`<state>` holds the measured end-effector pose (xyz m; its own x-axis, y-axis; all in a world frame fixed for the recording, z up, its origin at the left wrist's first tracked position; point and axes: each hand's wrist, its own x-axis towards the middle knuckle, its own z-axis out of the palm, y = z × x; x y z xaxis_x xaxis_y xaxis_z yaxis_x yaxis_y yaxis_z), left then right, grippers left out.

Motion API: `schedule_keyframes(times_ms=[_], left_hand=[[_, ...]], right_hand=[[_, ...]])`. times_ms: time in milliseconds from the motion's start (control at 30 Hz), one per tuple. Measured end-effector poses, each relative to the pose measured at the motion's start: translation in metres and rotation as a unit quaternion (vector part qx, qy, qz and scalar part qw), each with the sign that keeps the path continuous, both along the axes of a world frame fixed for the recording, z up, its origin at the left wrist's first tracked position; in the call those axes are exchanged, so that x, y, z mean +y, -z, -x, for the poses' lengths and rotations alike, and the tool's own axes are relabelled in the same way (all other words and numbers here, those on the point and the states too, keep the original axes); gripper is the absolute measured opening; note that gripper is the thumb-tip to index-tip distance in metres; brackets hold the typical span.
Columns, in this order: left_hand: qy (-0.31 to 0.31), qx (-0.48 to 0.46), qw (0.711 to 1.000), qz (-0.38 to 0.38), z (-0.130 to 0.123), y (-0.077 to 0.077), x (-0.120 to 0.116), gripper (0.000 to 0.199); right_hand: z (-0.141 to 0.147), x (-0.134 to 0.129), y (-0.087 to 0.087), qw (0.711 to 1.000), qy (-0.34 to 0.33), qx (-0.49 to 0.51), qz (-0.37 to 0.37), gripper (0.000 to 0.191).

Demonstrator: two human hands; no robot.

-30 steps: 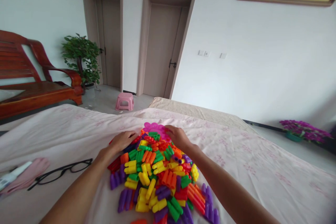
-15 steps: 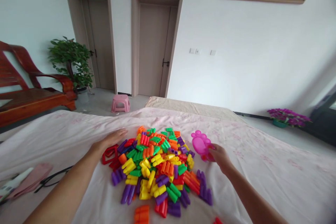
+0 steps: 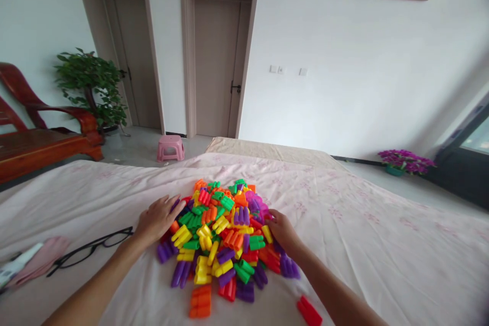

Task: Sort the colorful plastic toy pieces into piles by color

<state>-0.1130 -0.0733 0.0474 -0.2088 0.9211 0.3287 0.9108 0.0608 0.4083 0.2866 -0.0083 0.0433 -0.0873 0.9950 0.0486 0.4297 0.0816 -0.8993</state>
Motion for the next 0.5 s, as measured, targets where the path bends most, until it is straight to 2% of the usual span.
schedule_keyframes(times_ms=[133, 200, 267, 400, 500], left_hand=[[-0.054, -0.037, 0.998, 0.011, -0.031, -0.003, -0.025, 0.046], [-0.077, -0.065, 0.995, -0.005, -0.042, -0.006, -0.029, 0.048], [-0.070, -0.093, 0.993, -0.019, -0.047, -0.009, -0.029, 0.048], [-0.031, -0.190, 0.980, -0.044, -0.044, -0.011, -0.026, 0.052], [-0.039, -0.241, 0.964, -0.109, -0.046, -0.019, -0.034, 0.057]], right_hand=[[0.040, -0.013, -0.003, 0.999, -0.029, 0.031, 0.008, 0.019], [0.058, -0.017, -0.007, 0.999, -0.030, 0.032, 0.004, 0.016], [0.073, -0.020, -0.014, 0.999, -0.029, 0.017, -0.017, 0.015], [0.101, -0.026, -0.039, 0.993, -0.038, -0.056, -0.098, 0.015], [0.119, -0.032, -0.062, 0.978, -0.064, -0.115, -0.164, 0.020]])
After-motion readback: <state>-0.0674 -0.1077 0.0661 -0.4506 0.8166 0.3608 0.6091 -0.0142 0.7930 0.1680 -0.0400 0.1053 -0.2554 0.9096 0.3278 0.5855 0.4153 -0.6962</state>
